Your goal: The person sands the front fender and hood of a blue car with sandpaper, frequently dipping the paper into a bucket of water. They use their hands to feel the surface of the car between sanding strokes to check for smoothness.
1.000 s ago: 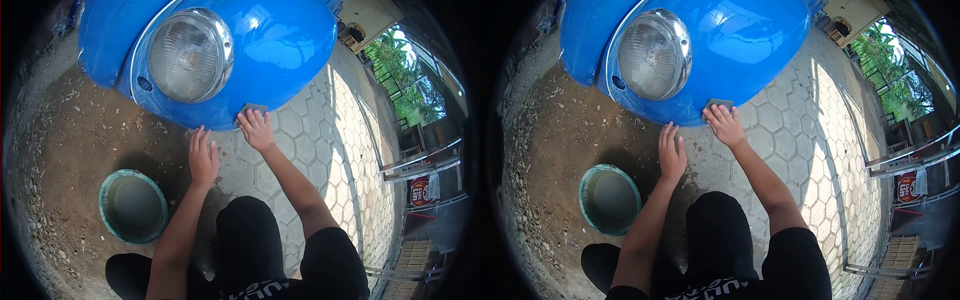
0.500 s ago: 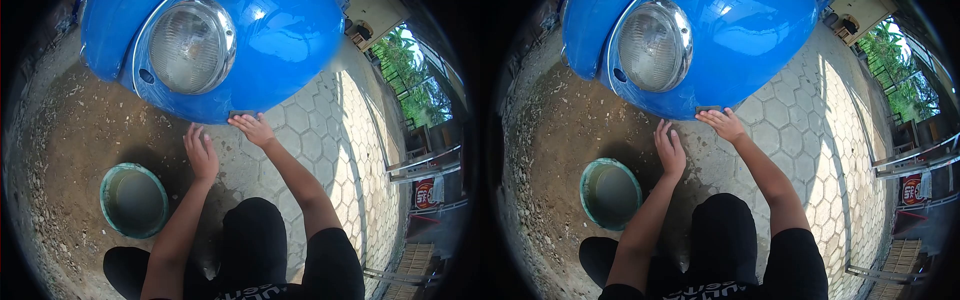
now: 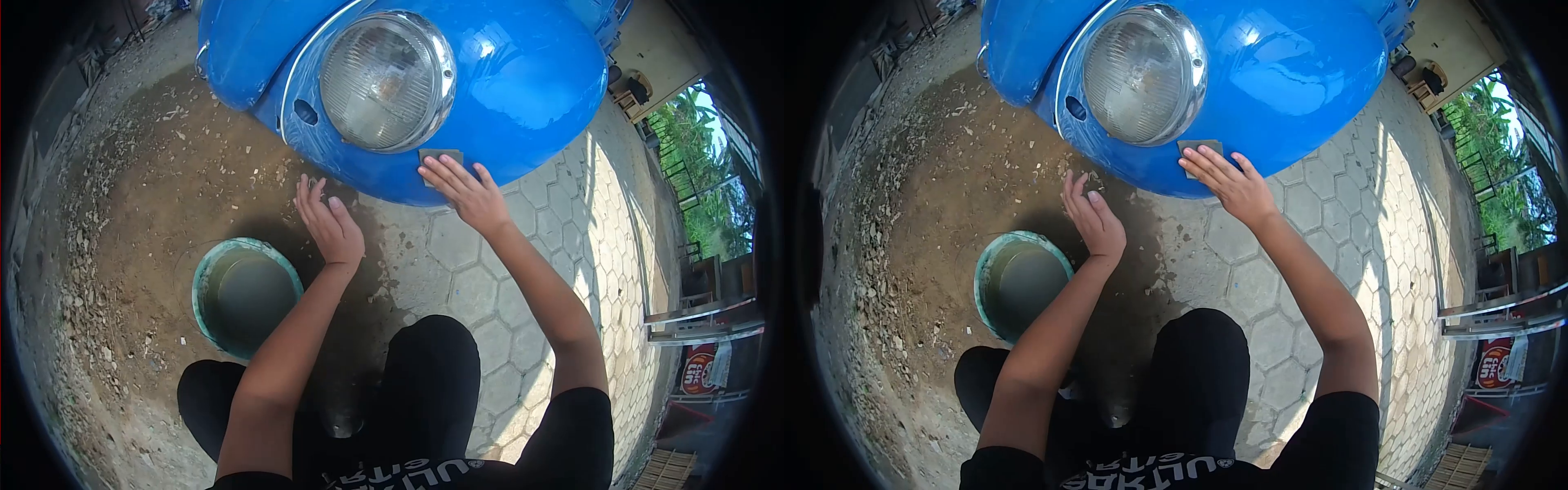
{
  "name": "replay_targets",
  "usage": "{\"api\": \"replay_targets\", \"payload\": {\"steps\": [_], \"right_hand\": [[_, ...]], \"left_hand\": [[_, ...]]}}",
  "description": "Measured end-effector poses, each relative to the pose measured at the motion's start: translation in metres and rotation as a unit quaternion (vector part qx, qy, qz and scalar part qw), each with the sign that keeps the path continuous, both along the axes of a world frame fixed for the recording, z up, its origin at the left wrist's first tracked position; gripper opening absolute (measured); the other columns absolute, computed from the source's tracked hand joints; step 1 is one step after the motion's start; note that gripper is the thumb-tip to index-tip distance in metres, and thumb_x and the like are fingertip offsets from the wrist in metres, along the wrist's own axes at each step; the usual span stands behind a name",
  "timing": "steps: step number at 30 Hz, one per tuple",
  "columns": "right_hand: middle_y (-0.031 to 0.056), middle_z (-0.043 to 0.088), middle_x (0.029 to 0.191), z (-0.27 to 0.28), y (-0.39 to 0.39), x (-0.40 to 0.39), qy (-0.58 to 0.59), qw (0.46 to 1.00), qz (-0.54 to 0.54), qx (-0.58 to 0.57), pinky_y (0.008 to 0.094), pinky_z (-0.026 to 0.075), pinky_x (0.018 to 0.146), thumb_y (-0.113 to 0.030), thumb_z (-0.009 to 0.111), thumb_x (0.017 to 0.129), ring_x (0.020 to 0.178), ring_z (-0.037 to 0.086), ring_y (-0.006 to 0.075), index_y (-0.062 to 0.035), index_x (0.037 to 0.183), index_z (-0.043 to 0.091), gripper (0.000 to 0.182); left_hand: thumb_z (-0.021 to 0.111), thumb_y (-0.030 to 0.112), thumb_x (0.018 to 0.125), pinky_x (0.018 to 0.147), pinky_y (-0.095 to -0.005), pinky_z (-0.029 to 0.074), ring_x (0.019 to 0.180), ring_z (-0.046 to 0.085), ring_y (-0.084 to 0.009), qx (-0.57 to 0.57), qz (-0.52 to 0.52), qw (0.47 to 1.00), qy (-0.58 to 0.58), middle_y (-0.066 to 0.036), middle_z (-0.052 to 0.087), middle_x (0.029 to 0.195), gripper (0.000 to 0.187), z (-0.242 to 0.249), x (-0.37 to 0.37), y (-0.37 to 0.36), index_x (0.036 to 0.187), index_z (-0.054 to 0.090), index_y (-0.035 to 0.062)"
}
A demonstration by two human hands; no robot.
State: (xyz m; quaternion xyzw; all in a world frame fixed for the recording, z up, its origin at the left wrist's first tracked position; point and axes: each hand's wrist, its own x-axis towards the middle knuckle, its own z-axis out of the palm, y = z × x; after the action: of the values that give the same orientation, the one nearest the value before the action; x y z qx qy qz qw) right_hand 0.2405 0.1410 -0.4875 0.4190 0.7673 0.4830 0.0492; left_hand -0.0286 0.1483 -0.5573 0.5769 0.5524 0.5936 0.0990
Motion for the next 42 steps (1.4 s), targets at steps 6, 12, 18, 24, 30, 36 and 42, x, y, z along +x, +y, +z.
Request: {"api": "replay_targets", "payload": {"steps": [6,12,18,24,30,36,42], "right_hand": [[-0.0028,0.021,0.179,-0.042,0.031,-0.064,-0.186,0.974,0.028,-0.126,0.0463,0.01,0.134,-0.028,0.044,0.108,0.164,0.023,0.0191,-0.0196,0.172,0.025,0.067],[0.0102,0.049,0.164,-0.031,0.033,-0.202,0.035,0.932,0.079,-0.352,0.0458,0.024,0.131,-0.022,0.051,0.103,0.156,0.039,0.0262,-0.0071,0.152,0.055,0.051],[0.0113,0.053,0.159,-0.108,-0.002,-0.354,0.17,0.799,0.196,-0.543,0.0474,0.035,0.126,-0.015,0.052,0.104,0.152,0.045,0.0293,-0.0073,0.143,0.062,0.041],[0.0091,0.045,0.166,-0.223,-0.045,-0.402,0.16,0.833,0.054,-0.527,0.0511,0.036,0.126,-0.016,0.054,0.102,0.155,0.041,0.0288,-0.0145,0.146,0.063,0.045],[0.0106,0.052,0.16,-0.25,-0.056,-0.4,0.112,0.741,-0.002,-0.662,0.0526,0.042,0.119,-0.022,0.065,0.098,0.152,0.044,0.0289,-0.0164,0.137,0.071,0.04],[0.0189,0.074,0.13,-0.278,-0.06,-0.404,0.093,0.694,-0.052,-0.712,0.0472,0.058,0.099,-0.012,0.064,0.094,0.118,0.073,0.0364,-0.0056,0.121,0.078,0.031],[0.0176,0.065,0.146,-0.264,-0.041,-0.404,0.142,0.572,-0.081,-0.804,0.0463,0.047,0.115,-0.016,0.055,0.098,0.135,0.061,0.0367,-0.0125,0.141,0.069,0.046]], "left_hand": [[0.039,0.029,0.114,0.124,-0.0563,0.027,0.147,0.041,-0.0448,0.046,-0.013,0.996,0.07,-0.025,0.049,0.154,0.042,0.028,-0.048,0.014,0.136,0.056,-0.0018],[0.067,0.031,0.105,0.09,-0.0424,0.055,0.096,0.074,-0.0289,-0.11,-0.103,0.987,0.051,-0.013,0.077,0.101,0.029,0.059,-0.143,0.027,0.108,0.071,0.0024],[0.071,0.048,0.1,0.084,-0.0386,0.057,0.089,0.075,-0.0261,-0.326,-0.1,0.939,0.052,-0.014,0.078,0.097,0.046,0.031,-0.23,0.035,0.109,0.073,0.003],[0.062,0.057,0.101,0.092,-0.0439,0.056,0.101,0.074,-0.0336,-0.499,-0.204,0.822,0.185,-0.017,0.078,0.105,0.057,-0.023,-0.293,0.024,0.112,0.075,0.0023],[0.052,0.056,0.108,0.065,-0.0394,0.055,0.075,0.065,-0.022,-0.644,-0.292,0.668,0.234,-0.009,0.072,0.092,0.06,-0.069,-0.317,0.007,0.109,0.072,-0.0006],[0.053,0.061,0.105,0.066,-0.0397,0.053,0.076,0.063,-0.0211,-0.702,-0.225,0.633,0.237,-0.008,0.068,0.087,0.06,-0.108,-0.344,-0.008,0.1,0.07,0.0038],[0.05,0.052,0.107,0.107,-0.0484,0.05,0.121,0.07,-0.0347,-0.699,-0.227,0.637,0.232,-0.022,0.074,0.128,0.06,-0.127,-0.329,0.002,0.135,0.07,0.0025]]}}
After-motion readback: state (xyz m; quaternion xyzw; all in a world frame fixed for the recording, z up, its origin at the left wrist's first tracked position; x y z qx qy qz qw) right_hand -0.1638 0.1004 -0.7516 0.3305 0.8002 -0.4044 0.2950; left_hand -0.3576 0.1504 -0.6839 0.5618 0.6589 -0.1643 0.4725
